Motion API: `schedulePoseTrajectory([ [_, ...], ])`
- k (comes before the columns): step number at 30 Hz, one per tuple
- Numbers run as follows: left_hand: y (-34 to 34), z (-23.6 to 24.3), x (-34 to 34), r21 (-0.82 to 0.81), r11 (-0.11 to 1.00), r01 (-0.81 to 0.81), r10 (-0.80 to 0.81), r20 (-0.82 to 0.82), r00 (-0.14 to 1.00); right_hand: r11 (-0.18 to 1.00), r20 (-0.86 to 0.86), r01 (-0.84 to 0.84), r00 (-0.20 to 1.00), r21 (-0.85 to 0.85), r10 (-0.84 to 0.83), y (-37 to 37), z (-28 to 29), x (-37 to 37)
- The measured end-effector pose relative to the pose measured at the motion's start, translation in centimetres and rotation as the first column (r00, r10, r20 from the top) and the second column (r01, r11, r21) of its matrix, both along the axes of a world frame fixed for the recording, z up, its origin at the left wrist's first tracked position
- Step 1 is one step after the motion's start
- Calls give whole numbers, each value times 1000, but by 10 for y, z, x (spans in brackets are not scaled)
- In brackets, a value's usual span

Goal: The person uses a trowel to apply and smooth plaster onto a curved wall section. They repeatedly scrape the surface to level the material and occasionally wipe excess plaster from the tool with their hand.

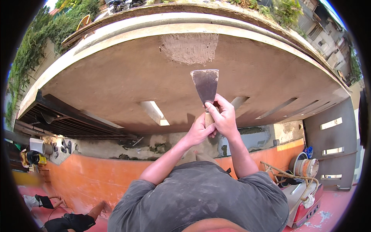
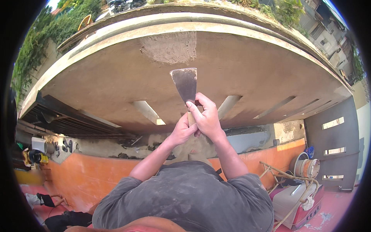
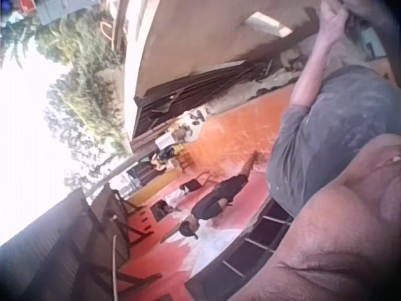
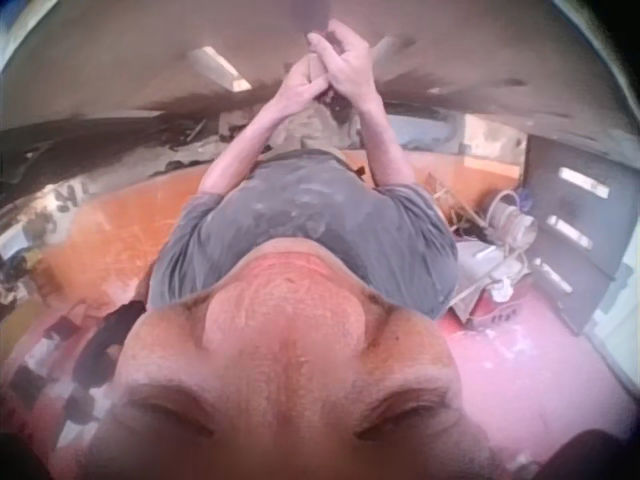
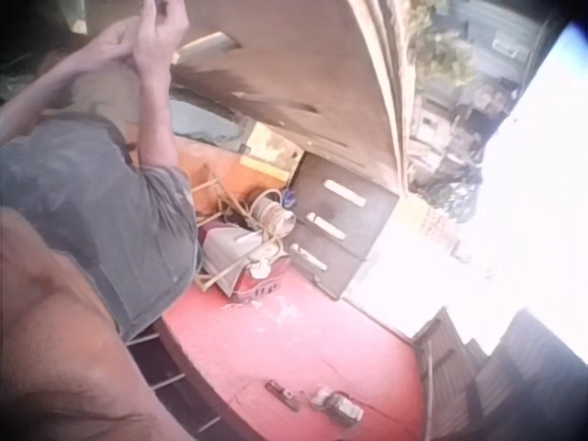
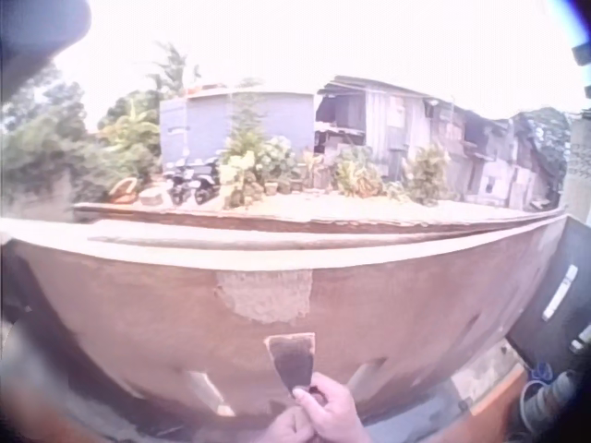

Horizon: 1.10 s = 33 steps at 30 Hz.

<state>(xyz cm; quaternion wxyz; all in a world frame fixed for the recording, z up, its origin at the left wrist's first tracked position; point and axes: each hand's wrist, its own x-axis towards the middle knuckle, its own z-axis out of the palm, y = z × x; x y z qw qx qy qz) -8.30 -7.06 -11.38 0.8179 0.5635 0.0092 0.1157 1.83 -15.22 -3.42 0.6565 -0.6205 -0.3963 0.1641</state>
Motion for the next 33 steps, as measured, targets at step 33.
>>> schedulePoseTrajectory([
  [33, 36, 57, 71, 32, 992, -124, 118, 155, 981, 958, -199, 262, 951, 119, -236, 62, 44, 46],
])
